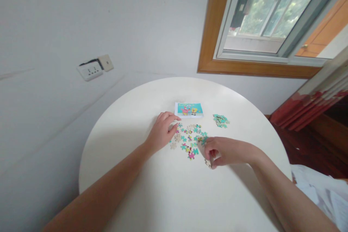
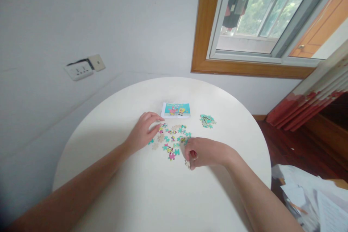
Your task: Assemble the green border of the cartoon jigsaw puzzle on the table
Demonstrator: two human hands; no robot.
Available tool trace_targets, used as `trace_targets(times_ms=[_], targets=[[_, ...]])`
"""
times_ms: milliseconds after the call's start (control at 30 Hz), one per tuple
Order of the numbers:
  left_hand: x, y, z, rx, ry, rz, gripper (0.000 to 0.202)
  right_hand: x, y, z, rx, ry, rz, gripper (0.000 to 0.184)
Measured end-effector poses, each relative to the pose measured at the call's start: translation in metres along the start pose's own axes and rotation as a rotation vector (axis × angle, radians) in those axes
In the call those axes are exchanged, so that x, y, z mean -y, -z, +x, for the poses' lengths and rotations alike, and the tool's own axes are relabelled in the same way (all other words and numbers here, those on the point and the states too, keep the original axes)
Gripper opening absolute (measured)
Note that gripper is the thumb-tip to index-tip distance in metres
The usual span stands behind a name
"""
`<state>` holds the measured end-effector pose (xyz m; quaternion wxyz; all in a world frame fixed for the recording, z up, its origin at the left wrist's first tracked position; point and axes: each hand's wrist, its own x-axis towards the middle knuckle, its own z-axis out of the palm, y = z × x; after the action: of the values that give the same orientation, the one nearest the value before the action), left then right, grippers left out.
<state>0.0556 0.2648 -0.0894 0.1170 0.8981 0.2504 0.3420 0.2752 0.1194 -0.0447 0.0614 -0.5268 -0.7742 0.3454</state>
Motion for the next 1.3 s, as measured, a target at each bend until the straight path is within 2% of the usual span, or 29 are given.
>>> trace_targets(times_ms=[167, 333, 400, 633, 800, 967, 1100, 1200, 1300], targets=[[-0.001, 0.001, -0.001, -0.004, -0.005, -0.014, 0.021, -0.007, 0.008, -0.003, -0.051, -0.071, -0.035, 0.015], [-0.004, 0.003, -0.001, 0.007, -0.005, -0.025, 0.02, -0.024, 0.01, 0.0, -0.274, -0.187, -0.172, 0.017], [-0.005, 0.003, -0.001, 0.015, -0.011, -0.032, 0.019, -0.024, 0.01, 0.001, -0.314, -0.184, -0.199, 0.016], [-0.006, 0.002, -0.001, 0.03, -0.012, -0.039, 0.019, -0.015, 0.007, 0.001, -0.168, -0.114, -0.061, 0.015], [-0.005, 0.002, -0.001, 0.042, -0.013, -0.043, 0.019, -0.015, 0.008, 0.001, -0.185, -0.155, -0.049, 0.005], [-0.004, 0.002, -0.001, 0.039, -0.011, -0.042, 0.019, -0.015, 0.01, -0.001, -0.172, -0.168, -0.004, 0.008], [-0.005, 0.002, -0.001, 0.036, -0.016, -0.04, 0.019, -0.018, 0.008, 0.005, -0.226, -0.094, -0.034, 0.004], [-0.005, 0.003, -0.001, 0.033, -0.02, -0.037, 0.019, -0.017, 0.006, 0.011, -0.299, -0.025, -0.092, 0.011], [-0.005, 0.003, -0.001, 0.033, -0.021, -0.036, 0.019, -0.012, 0.007, 0.009, -0.245, 0.022, -0.078, 0.014]])
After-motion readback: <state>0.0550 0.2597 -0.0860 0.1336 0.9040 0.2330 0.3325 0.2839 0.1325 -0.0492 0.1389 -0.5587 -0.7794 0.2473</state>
